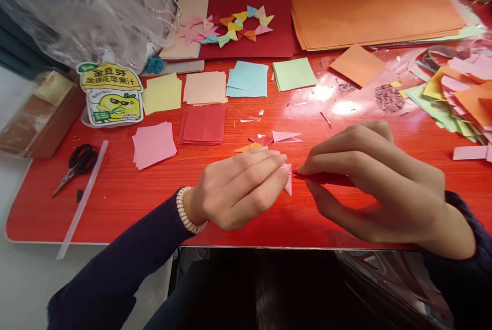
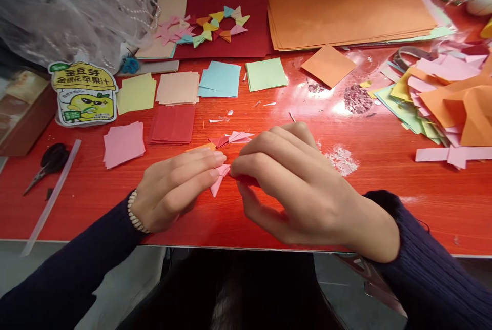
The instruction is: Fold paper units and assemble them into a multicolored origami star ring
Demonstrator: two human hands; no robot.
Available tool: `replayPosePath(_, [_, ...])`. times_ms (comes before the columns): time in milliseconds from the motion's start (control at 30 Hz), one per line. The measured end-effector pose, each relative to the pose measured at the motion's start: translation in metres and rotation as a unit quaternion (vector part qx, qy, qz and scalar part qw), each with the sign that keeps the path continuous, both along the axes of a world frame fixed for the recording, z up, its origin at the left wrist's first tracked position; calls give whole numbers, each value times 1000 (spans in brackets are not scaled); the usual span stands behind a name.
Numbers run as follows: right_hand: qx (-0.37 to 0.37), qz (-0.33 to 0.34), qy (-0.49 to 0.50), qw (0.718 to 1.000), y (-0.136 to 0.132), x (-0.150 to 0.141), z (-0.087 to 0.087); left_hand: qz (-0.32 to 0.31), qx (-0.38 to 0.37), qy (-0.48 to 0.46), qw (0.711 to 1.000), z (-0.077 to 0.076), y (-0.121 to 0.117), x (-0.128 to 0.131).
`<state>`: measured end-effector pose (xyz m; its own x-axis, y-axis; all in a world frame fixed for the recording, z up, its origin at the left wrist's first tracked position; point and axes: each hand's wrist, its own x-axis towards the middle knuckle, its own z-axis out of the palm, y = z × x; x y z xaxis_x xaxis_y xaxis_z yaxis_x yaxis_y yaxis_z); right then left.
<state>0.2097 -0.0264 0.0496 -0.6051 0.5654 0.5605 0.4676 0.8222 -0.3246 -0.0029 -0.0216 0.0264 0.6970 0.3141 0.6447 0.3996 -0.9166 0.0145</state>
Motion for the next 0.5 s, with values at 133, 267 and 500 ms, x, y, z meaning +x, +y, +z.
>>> replayPosePath(133, [25,-6,-9,1000,1,0,0,-5,30,11,999,2,1,-1])
replayPosePath(267, [41,-4,-22,999,2,0,-2,-13,60,6,998,2,3,1])
replayPosePath(500, [30,-12,-28,999,0,0,-3,-8,98,15,995,1,4,1])
